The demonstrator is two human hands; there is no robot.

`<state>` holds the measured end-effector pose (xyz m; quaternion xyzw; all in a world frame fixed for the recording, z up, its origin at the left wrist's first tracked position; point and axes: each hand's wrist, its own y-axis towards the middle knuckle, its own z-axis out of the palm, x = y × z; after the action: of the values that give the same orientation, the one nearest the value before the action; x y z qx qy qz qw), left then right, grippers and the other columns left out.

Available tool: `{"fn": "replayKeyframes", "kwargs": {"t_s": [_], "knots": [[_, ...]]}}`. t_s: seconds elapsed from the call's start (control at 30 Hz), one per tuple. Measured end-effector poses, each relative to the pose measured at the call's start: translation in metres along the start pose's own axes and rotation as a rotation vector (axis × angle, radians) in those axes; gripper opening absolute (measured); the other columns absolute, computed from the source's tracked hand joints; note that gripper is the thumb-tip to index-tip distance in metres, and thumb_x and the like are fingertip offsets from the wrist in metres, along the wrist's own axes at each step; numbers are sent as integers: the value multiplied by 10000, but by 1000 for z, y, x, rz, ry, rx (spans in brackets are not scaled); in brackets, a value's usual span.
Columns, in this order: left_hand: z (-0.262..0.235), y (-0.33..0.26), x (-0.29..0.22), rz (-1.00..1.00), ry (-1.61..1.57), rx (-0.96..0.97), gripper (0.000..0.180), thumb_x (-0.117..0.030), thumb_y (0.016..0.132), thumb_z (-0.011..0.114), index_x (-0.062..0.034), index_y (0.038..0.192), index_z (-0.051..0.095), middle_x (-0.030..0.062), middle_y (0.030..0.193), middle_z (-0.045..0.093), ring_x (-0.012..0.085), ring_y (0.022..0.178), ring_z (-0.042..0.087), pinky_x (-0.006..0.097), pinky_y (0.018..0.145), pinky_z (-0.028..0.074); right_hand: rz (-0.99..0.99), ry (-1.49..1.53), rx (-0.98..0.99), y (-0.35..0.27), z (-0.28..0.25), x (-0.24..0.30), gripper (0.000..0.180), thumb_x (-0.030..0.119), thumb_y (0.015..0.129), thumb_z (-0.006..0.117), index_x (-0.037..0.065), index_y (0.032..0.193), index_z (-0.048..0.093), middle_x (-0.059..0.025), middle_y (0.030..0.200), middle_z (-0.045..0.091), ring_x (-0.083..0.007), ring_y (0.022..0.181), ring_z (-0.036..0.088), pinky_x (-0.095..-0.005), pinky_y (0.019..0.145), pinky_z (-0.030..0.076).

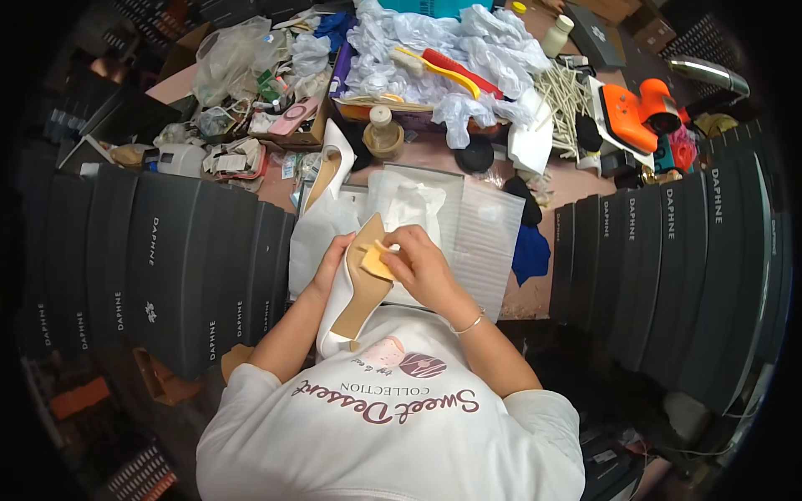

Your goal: Clean shoes with a brush and sponge, then wrap them in protective paper and pack them into boxes.

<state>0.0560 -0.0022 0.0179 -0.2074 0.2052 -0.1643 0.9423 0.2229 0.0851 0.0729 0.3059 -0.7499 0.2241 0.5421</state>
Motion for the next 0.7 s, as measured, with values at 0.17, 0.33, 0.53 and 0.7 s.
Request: {"fn": "replayKeyframes", "kwargs": {"t_s": [0.17,0.33,0.53,0.7], "knots": [[20,-3,-4,11,73,54,536,-398,931,347,-18,1297,440,134,1168,567,198,1025,586,321,890,484,-230,-308,-166,-28,10,-5,192,132,827,658,45,982,585,-137,1014,547,-257,788,620,-358,653,499],[21,-6,-5,6,106,-8,494,-387,931,362,-33,1258,474,111,1107,588,179,978,594,299,851,494,-168,-267,-209,-24,15,-4,207,166,827,656,36,970,581,-110,909,551,-264,736,602,-350,621,493],[22,-10,9,135,254,26,547,-351,926,356,-92,1405,314,113,1232,517,189,1071,551,313,898,469,-328,-393,0,-48,22,26,118,134,863,611,47,829,539,-105,776,527,-315,589,549,-379,527,456],[24,-19,20,83,266,148,654,-355,905,376,-89,1473,190,99,1363,411,191,1205,447,317,1012,366,-282,-414,-102,-14,19,-9,167,213,864,598,71,851,511,-112,698,532,-306,577,580,-389,492,465]]}}
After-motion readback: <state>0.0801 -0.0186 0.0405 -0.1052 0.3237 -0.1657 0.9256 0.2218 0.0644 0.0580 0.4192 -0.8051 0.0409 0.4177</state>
